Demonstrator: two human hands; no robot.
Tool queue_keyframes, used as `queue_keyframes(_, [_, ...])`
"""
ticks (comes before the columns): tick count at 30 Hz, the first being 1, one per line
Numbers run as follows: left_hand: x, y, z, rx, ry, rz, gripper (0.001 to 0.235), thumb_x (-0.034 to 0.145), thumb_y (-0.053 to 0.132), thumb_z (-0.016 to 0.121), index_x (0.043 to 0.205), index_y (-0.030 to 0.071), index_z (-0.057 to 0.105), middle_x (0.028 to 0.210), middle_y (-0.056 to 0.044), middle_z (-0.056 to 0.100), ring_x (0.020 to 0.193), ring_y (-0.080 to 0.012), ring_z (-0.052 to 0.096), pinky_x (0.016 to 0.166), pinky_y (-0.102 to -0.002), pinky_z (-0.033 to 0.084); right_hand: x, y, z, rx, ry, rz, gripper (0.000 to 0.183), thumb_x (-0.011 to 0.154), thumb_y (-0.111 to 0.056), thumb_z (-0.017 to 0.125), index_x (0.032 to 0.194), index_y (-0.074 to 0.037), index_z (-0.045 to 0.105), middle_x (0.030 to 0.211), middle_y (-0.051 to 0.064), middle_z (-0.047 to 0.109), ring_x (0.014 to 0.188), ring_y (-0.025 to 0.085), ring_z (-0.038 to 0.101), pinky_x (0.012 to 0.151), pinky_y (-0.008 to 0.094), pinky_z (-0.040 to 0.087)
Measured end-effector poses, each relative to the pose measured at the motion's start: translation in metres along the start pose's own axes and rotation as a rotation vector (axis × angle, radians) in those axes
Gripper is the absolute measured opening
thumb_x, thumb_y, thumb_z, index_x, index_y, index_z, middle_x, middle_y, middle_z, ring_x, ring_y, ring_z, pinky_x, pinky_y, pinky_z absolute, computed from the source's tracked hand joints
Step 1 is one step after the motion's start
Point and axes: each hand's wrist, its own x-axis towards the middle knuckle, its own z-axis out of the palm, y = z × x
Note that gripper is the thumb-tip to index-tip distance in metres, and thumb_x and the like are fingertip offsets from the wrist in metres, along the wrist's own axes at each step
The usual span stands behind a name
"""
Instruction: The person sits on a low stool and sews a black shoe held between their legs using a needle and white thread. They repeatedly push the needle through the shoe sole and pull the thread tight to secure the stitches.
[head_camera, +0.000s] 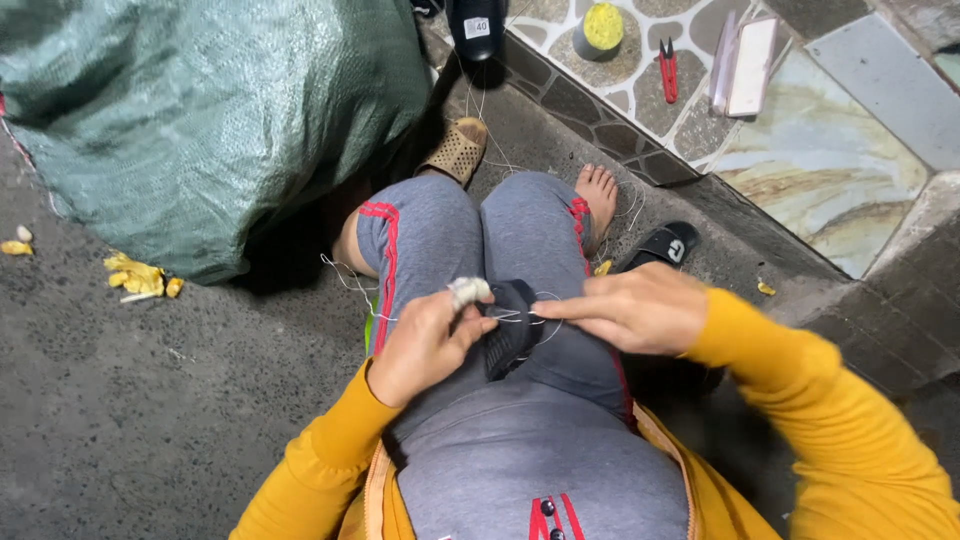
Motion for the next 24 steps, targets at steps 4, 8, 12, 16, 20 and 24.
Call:
queue_keyframes(4, [-0.005, -0.021, 0.004, 0.569, 0.104, 0.253, 0.025, 0.09, 0.027, 0.064, 0.076, 0.008, 0.059, 0.073, -0.007, 0.062, 0.067, -0.0276, 0.06, 0.051, -0.042, 0.045, -0.027, 0.023, -0.041, -0.116, -0.416, 0.319, 0.049, 0.091, -0.047, 0.03, 0.138, -0.057, 0.039, 0.103, -0.008, 0.066, 0.09, 0.02, 0.067, 0.076, 0.04, 0.052])
queue_keyframes(8, [0.01, -0.054, -0.003, 0.856, 0.305, 0.328, 0.02, 0.073, 0.018, 0.067, 0.058, 0.016, 0.054, 0.057, 0.001, 0.052, 0.055, -0.0201, 0.057, 0.048, -0.031, 0.045, -0.022, 0.0, -0.006, 0.054, -0.031, 0.084, 0.039, 0.093, -0.032, 0.044, 0.13, -0.036, 0.056, 0.083, 0.004, 0.071, 0.074, 0.032, 0.069, 0.06, 0.048, 0.057])
queue_keyframes(12, [0.007, -0.046, -0.015, 0.748, 0.384, 0.243, 0.039, 0.082, 0.032, 0.073, 0.057, 0.012, 0.05, 0.049, -0.005, 0.049, 0.047, -0.0266, 0.057, 0.042, -0.035, 0.044, -0.015, -0.002, 0.037, 0.209, 0.118, 0.001, 0.032, 0.094, -0.035, 0.045, 0.122, -0.032, 0.061, 0.093, -0.002, 0.072, 0.081, 0.025, 0.07, 0.063, 0.041, 0.058])
queue_keyframes(16, [0.008, 0.038, -0.009, 0.38, 0.256, 0.313, 0.037, 0.079, 0.024, 0.077, 0.059, 0.003, 0.055, 0.049, -0.017, 0.057, 0.048, -0.0391, 0.06, 0.04, -0.045, 0.044, -0.018, -0.01, 0.038, 0.289, 0.185, 0.019, 0.028, 0.095, -0.033, 0.047, 0.115, -0.026, 0.064, 0.089, 0.003, 0.073, 0.078, 0.029, 0.071, 0.061, 0.042, 0.057])
queue_keyframes(20, [0.012, 0.026, 0.015, 0.397, 0.1, 0.285, 0.034, 0.08, 0.023, 0.071, 0.058, 0.006, 0.053, 0.045, -0.011, 0.054, 0.046, -0.0336, 0.06, 0.041, -0.039, 0.043, -0.025, -0.005, 0.041, 0.443, 0.289, 0.104, 0.025, 0.093, -0.025, 0.051, 0.11, -0.021, 0.068, 0.087, 0.004, 0.073, 0.078, 0.026, 0.073, 0.064, 0.036, 0.058])
queue_keyframes(24, [0.007, 0.012, 0.017, 0.406, 0.076, 0.319, 0.037, 0.08, 0.024, 0.07, 0.052, 0.009, 0.05, 0.044, -0.009, 0.052, 0.045, -0.032, 0.059, 0.039, -0.037, 0.043, -0.026, -0.015, 0.044, 0.296, 0.418, 0.127, 0.022, 0.093, -0.026, 0.054, 0.107, -0.02, 0.069, 0.086, -0.001, 0.073, 0.075, 0.021, 0.072, 0.063, 0.031, 0.058])
